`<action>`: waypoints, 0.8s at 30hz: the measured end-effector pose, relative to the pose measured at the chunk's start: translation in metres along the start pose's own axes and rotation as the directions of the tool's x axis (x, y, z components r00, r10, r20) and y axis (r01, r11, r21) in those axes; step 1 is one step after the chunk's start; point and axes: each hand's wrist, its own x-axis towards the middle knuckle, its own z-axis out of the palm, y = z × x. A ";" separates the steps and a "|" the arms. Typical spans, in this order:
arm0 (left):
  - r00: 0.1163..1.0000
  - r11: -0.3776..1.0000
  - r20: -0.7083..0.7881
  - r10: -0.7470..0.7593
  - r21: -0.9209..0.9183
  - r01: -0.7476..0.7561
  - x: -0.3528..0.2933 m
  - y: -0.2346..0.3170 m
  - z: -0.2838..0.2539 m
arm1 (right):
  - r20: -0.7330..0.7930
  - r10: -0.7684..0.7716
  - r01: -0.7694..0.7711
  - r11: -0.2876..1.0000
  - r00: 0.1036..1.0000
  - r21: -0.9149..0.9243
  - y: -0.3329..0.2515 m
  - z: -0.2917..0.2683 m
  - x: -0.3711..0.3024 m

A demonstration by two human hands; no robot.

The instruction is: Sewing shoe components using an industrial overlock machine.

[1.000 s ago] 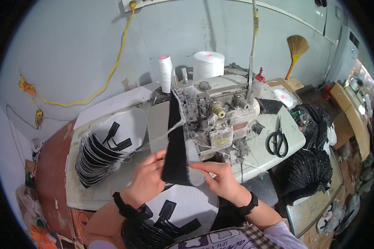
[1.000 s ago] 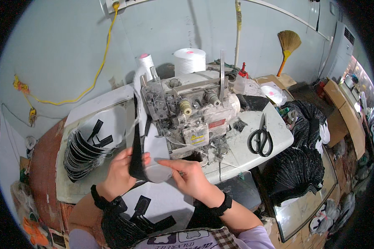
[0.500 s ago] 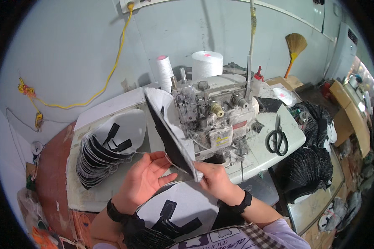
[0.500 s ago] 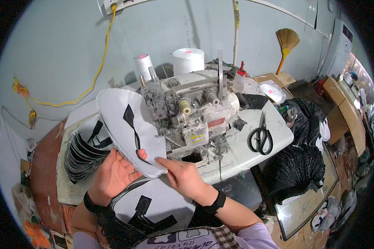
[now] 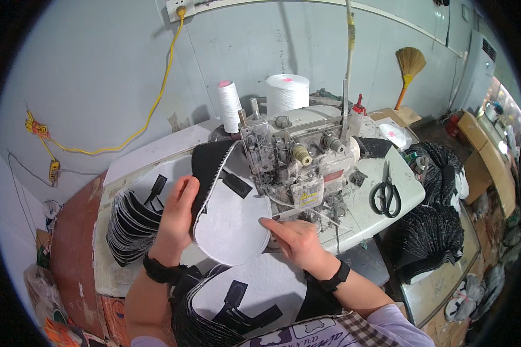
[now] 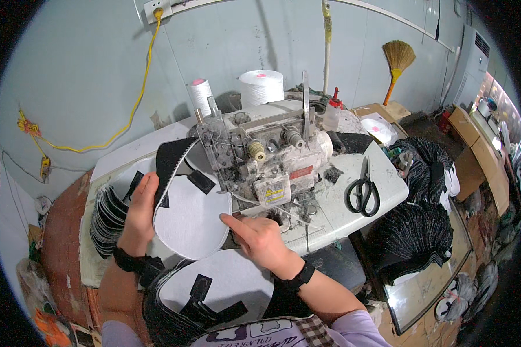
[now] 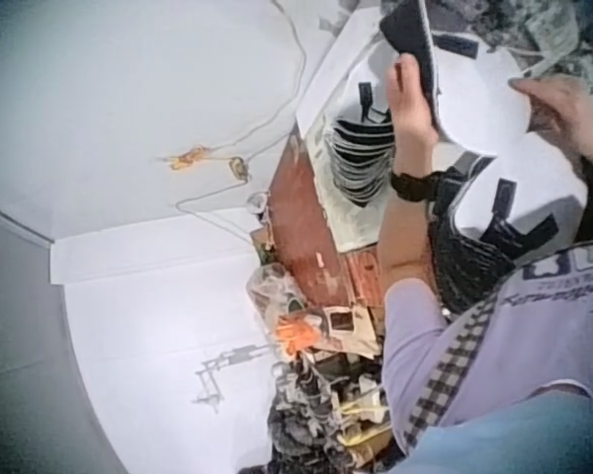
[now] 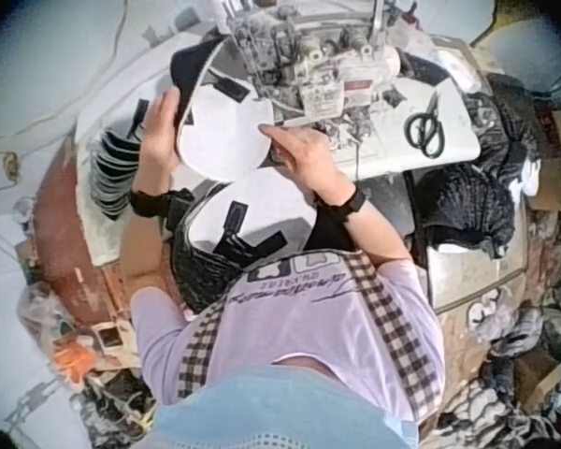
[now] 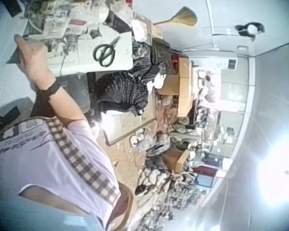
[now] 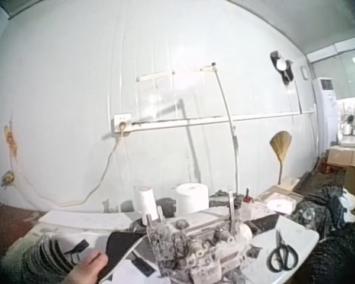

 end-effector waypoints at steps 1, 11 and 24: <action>0.998 1.000 -0.054 0.026 0.014 -0.025 0.002 0.000 -0.005 | 0.015 0.009 -0.009 1.000 1.000 -0.028 -0.002 0.001 0.002; 0.893 0.880 0.214 -0.396 0.365 0.303 -0.067 0.030 -0.004 | 0.068 0.064 -0.059 0.996 0.996 -0.068 0.009 -0.007 0.015; 0.985 0.353 -0.173 -0.014 0.921 0.166 0.026 0.004 -0.007 | 0.259 -0.037 -0.018 0.978 0.965 0.206 -0.033 0.031 -0.025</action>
